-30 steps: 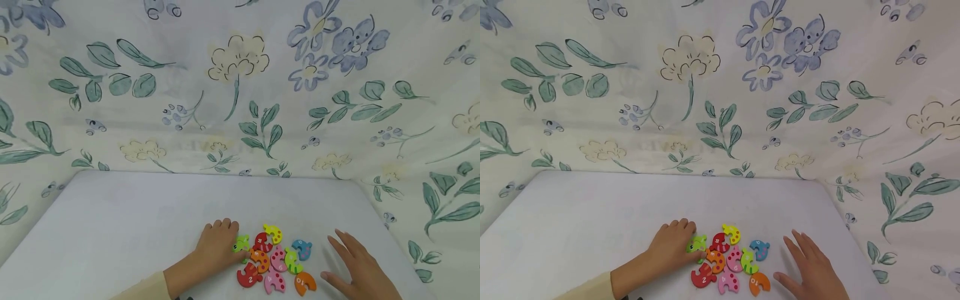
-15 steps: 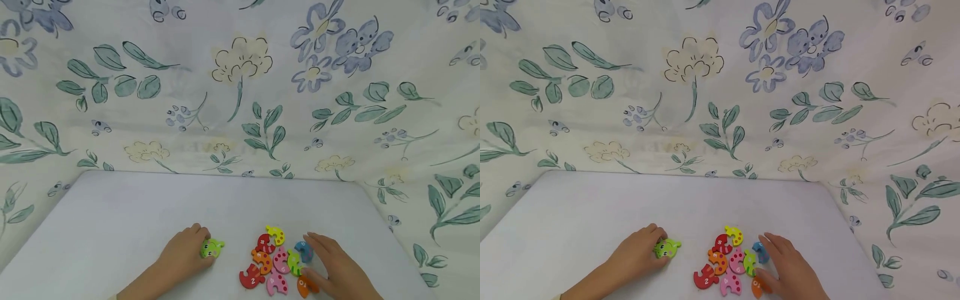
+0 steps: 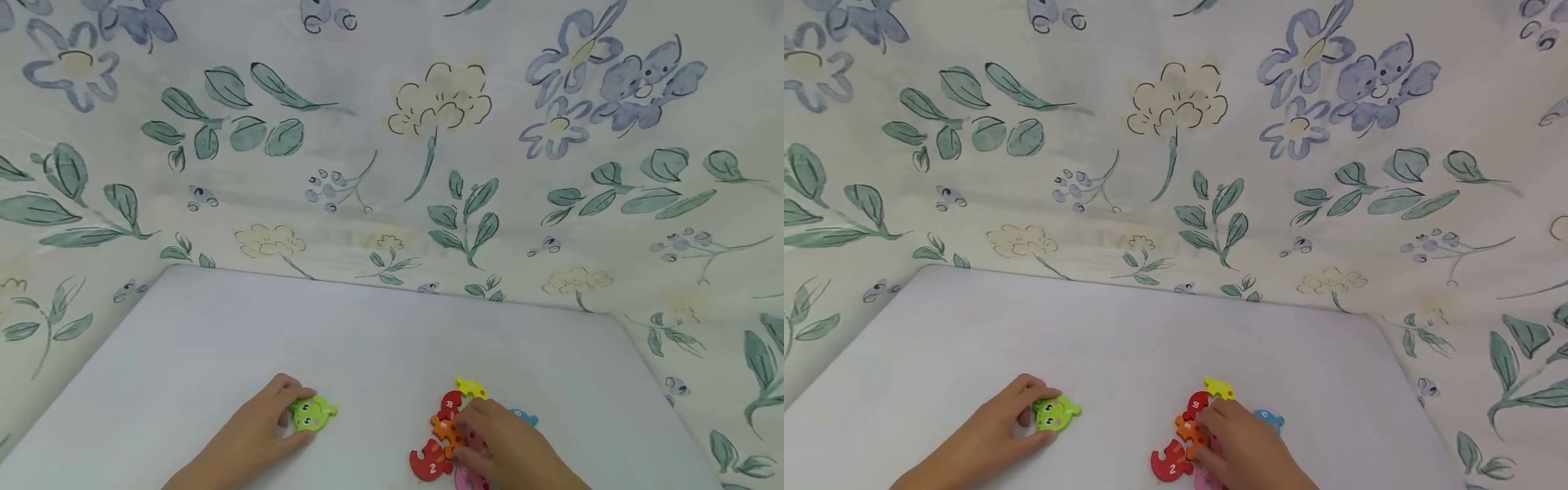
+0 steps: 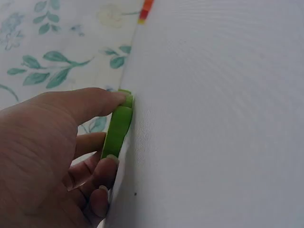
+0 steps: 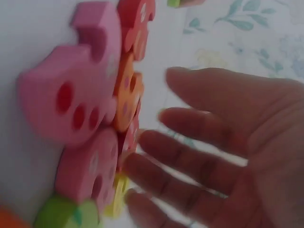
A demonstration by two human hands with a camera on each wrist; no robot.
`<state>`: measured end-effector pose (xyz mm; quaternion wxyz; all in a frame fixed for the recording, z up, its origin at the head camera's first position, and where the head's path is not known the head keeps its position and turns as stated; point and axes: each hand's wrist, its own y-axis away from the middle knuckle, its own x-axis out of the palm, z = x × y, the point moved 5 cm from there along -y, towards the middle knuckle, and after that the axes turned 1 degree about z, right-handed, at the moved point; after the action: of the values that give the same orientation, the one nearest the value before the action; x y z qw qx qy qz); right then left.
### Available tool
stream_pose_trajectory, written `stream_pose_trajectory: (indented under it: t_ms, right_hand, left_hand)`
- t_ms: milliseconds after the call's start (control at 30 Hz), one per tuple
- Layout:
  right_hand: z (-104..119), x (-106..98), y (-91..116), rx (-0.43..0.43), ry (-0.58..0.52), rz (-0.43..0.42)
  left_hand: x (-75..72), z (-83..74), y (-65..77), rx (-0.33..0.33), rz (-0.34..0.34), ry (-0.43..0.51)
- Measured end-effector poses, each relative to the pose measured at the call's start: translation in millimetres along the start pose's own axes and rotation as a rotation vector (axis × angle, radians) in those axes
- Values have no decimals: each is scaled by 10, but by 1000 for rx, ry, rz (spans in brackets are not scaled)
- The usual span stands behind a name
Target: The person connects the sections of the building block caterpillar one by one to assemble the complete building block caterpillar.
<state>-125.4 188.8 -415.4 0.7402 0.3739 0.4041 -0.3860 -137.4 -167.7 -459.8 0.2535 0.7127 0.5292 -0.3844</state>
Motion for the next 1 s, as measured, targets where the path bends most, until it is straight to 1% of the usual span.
stream_pose_trajectory:
  t_ms: [100, 200, 300, 400, 433, 533, 633, 700, 867, 933, 1000]
  right_hand:
    - [1, 80, -60, 7, -15, 50]
    - [-27, 143, -67, 31, -23, 66]
    - [-17, 190, -56, 14, 18, 54]
    - [41, 219, -79, -33, 55, 34]
    - [61, 221, -95, -44, 56, 30]
    - [99, 211, -156, -43, 14, 38]
    - [117, 201, -203, -24, -25, 56]
    - [118, 203, -223, -23, -36, 65]
    - [64, 197, -225, -3, -50, 101]
    - [46, 194, -225, 28, -60, 125]
    - [34, 192, -228, 77, -102, 149]
  left_hand:
    - [46, 14, 32, 74, -17, 62]
    - [99, -8, 45, 132, -47, 88]
    - [101, -14, 57, 141, -75, 100]
    - [47, 5, 92, 140, -109, 80]
    - [27, 16, 107, 145, -122, 73]
    - [-31, 40, 140, 167, -145, 61]
    - [-66, 53, 156, 182, -149, 61]
    - [-72, 60, 153, 178, -136, 70]
    - [-26, 56, 131, 173, -95, 71]
    - [-10, 40, 124, 177, -86, 52]
    - [-5, 25, 121, 180, -83, 36]
